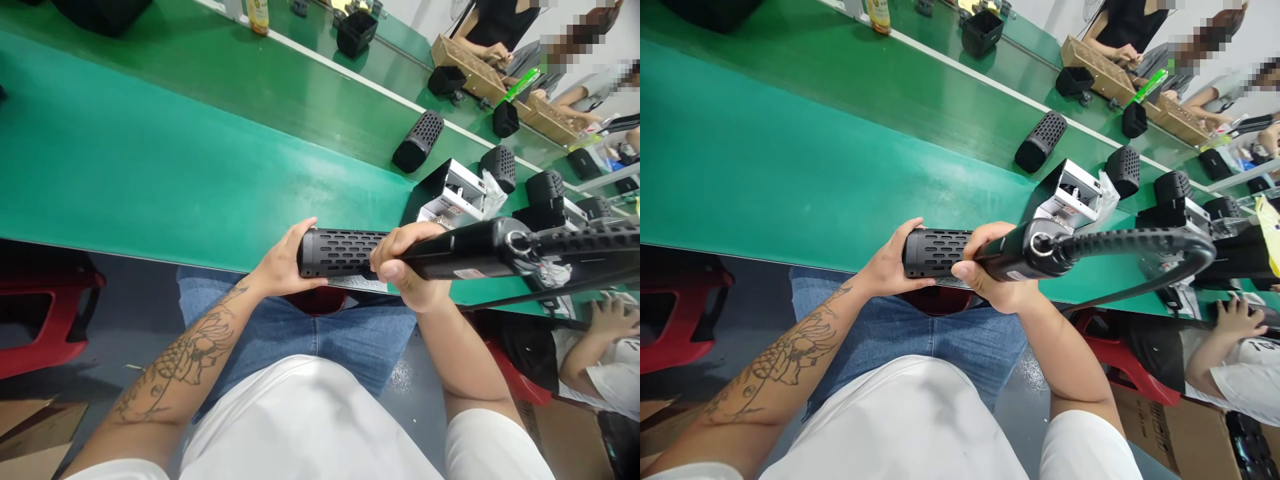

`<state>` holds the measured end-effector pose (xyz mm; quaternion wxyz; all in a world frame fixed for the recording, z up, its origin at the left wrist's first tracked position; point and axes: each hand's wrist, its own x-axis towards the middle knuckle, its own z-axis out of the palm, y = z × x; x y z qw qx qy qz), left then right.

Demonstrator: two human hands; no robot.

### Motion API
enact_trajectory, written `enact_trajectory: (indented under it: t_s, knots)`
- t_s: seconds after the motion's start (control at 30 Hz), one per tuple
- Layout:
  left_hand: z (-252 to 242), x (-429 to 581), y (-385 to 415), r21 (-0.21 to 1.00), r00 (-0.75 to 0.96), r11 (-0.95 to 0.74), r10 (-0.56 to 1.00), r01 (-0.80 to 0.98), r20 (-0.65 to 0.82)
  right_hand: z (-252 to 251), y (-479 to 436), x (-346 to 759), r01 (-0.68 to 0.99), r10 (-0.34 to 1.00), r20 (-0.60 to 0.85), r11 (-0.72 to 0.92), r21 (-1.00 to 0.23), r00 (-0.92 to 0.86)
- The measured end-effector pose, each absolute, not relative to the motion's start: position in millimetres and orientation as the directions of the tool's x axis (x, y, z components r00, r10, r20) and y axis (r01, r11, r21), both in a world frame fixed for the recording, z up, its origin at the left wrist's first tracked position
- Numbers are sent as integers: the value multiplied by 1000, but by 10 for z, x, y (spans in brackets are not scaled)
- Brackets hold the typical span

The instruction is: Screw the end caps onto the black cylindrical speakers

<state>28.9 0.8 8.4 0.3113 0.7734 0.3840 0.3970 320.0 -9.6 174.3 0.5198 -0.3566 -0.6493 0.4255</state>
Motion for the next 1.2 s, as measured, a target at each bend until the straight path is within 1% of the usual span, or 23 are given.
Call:
enact_trajectory:
  t_s: [0.1, 0.17, 0.23, 0.3, 0.43, 0.5, 0.57, 0.63, 0.67, 0.7, 0.77, 0.83, 0.9, 0.97, 1.07, 1.2]
  knots:
    - [97, 279, 14, 783, 392, -518, 837, 344, 381, 1750, -87, 3196, -46, 875, 397, 401, -915, -278]
    - [116, 278, 19, 780, 390, -512, 842, 359, 373, 1749, -60, 3199, -57, 869, 378, 380, -923, -321]
    - [133, 280, 26, 777, 385, -504, 849, 378, 363, 1737, -26, 3202, -54, 882, 342, 343, -938, -326]
    - [139, 283, 35, 776, 382, -495, 855, 391, 352, 1714, 0, 3195, -54, 896, 327, 326, -944, -299]
    - [102, 273, 54, 779, 375, -485, 861, 398, 344, 1693, -7, 3111, -31, 903, 354, 358, -933, -243]
    - [61, 263, 62, 781, 371, -481, 863, 398, 343, 1728, -24, 3062, -10, 903, 363, 370, -929, -230]
    - [16, 254, 66, 779, 363, -478, 866, 405, 343, 1807, -15, 3071, -32, 899, 389, 391, -920, -201]
    - [-25, 249, 61, 773, 358, -481, 866, 413, 348, 1921, 51, 3189, -83, 887, 448, 441, -894, -111]
    - [-42, 249, 55, 769, 356, -486, 865, 416, 354, 1981, 111, 3295, -89, 874, 485, 481, -872, -29]
    - [-55, 249, 47, 764, 355, -492, 863, 418, 361, 2035, 190, 3429, -64, 851, 521, 525, -849, 67]
    - [-71, 251, 29, 758, 354, -500, 859, 419, 371, 2105, 391, 3753, 88, 763, 595, 594, -800, 254]
    - [-75, 250, 16, 757, 354, -503, 857, 417, 374, 2093, 614, 4085, 297, 651, 661, 591, -750, 374]
    - [-73, 246, 10, 762, 357, -504, 855, 407, 375, 1997, 806, 4360, 424, 575, 688, 542, -726, 443]
    - [-68, 240, 9, 766, 359, -504, 855, 399, 375, 1849, 927, 4547, 461, 562, 680, 501, -732, 471]
    - [-60, 235, 5, 766, 361, -505, 854, 397, 375, 1652, 967, 4681, 435, 591, 651, 486, -758, 476]
    - [-56, 241, 0, 766, 378, -509, 849, 393, 370, 1611, 876, 4702, 413, 597, 636, 483, -772, 490]
